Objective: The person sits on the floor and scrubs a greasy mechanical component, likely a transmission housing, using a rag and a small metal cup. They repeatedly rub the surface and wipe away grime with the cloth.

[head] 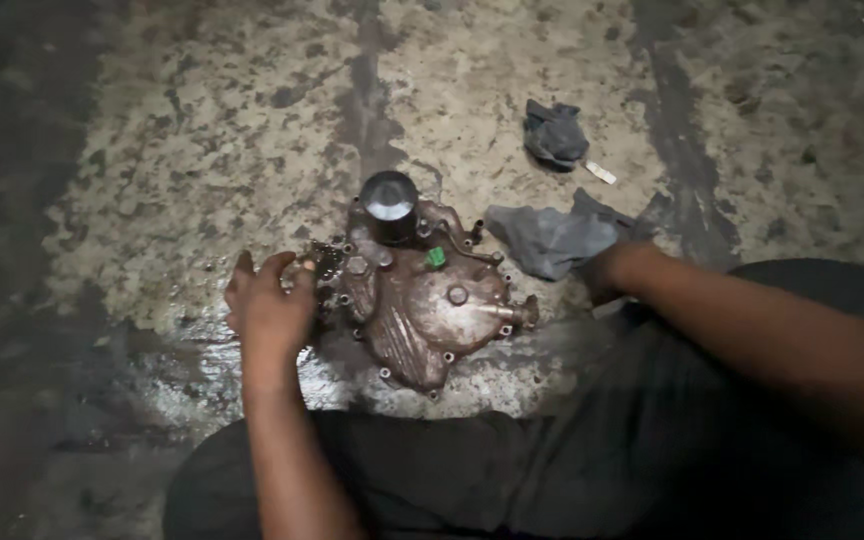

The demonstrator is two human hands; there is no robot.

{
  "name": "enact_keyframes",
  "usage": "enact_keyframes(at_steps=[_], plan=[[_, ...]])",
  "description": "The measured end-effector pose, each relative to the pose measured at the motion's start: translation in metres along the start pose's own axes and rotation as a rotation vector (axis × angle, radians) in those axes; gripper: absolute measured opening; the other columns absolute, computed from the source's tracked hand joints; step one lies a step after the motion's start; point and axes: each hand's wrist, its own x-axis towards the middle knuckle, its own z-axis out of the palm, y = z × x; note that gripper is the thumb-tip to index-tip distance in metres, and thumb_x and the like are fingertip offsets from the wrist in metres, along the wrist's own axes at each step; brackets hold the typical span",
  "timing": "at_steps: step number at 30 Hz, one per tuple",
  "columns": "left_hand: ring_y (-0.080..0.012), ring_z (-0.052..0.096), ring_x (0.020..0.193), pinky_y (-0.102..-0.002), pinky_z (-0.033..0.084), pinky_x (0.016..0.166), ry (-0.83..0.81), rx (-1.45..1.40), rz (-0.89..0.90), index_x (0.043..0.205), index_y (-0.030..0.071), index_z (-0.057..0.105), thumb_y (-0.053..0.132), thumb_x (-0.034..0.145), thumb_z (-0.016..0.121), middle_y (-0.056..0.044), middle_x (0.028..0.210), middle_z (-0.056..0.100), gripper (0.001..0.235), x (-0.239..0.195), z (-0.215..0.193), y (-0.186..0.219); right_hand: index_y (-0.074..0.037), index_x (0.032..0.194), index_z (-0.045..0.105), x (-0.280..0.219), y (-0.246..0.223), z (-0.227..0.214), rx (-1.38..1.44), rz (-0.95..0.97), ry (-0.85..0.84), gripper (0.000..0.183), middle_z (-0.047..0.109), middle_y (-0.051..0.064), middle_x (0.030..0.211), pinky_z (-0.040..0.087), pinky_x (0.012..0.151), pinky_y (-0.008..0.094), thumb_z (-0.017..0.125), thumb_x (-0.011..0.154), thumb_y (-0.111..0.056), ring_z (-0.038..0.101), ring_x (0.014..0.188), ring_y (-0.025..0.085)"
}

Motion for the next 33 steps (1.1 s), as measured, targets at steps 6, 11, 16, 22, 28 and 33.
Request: enact_keyframes(at_steps=[6,11,16,22,28,33], plan=[[-0.0462,0.031,0.146,-0.057,0.028,0.116,0.045,-0.020,0.023,0.124,0.017,0.073,0.041,0.091,0.069,-0.024,0.159,0.039,0.041,0.002,-0.009,-0.010,-0.017,0.105,0.082,0.007,0.015,0.003,-0.073,0.109,0.293,0.027,0.078,0.009,0.118,0.060,0.088,0.046,0.064,0.089,-0.030,0.073,0.109,0.028],[-0.0489,0.036,0.143,-0.052,0.032,0.116,0.049,-0.049,0.081,0.122,0.015,0.074,0.039,0.091,0.070,-0.027,0.157,0.039,0.040,0.001,-0.002,-0.013,-0.015,0.119,0.078,-0.009,0.012,-0.006,0.016,0.379,0.134,0.037,0.072,0.010,0.125,0.059,0.093,0.048,0.074,0.088,-0.035,0.070,0.116,0.031],[-0.0494,0.038,0.140,-0.053,0.033,0.115,0.063,-0.045,0.029,0.121,0.015,0.074,0.040,0.091,0.069,-0.027,0.156,0.041,0.040,0.001,-0.008,-0.017,-0.023,0.128,0.073,-0.001,0.010,-0.006,-0.197,0.289,0.073,0.051,0.070,0.008,0.133,0.053,0.099,0.048,0.080,0.083,-0.044,0.067,0.123,0.030],[-0.0500,0.035,0.142,-0.053,0.031,0.116,0.050,-0.093,0.036,0.123,0.014,0.073,0.038,0.091,0.068,-0.025,0.157,0.040,0.040,-0.006,-0.015,-0.009,-0.020,0.128,0.076,0.028,0.028,0.023,-0.001,0.485,0.181,0.055,0.071,0.007,0.135,0.062,0.090,0.051,0.082,0.082,-0.050,0.071,0.122,0.032],[-0.0483,0.036,0.142,-0.051,0.031,0.116,0.010,-0.090,-0.006,0.123,0.014,0.073,0.041,0.091,0.068,-0.024,0.158,0.039,0.043,-0.005,-0.022,-0.007,-0.022,0.116,0.080,-0.009,0.014,0.005,0.001,0.247,0.217,0.060,0.077,0.006,0.118,0.059,0.092,0.041,0.085,0.073,-0.063,0.073,0.111,0.026],[-0.0466,0.036,0.143,-0.051,0.031,0.117,0.019,-0.082,0.012,0.125,0.013,0.072,0.040,0.091,0.067,-0.024,0.158,0.039,0.043,-0.004,-0.016,-0.003,-0.015,0.100,0.078,-0.038,-0.022,-0.016,0.254,0.084,0.250,0.060,0.079,0.011,0.086,0.061,0.080,0.043,0.069,0.082,-0.071,0.080,0.084,0.028]])
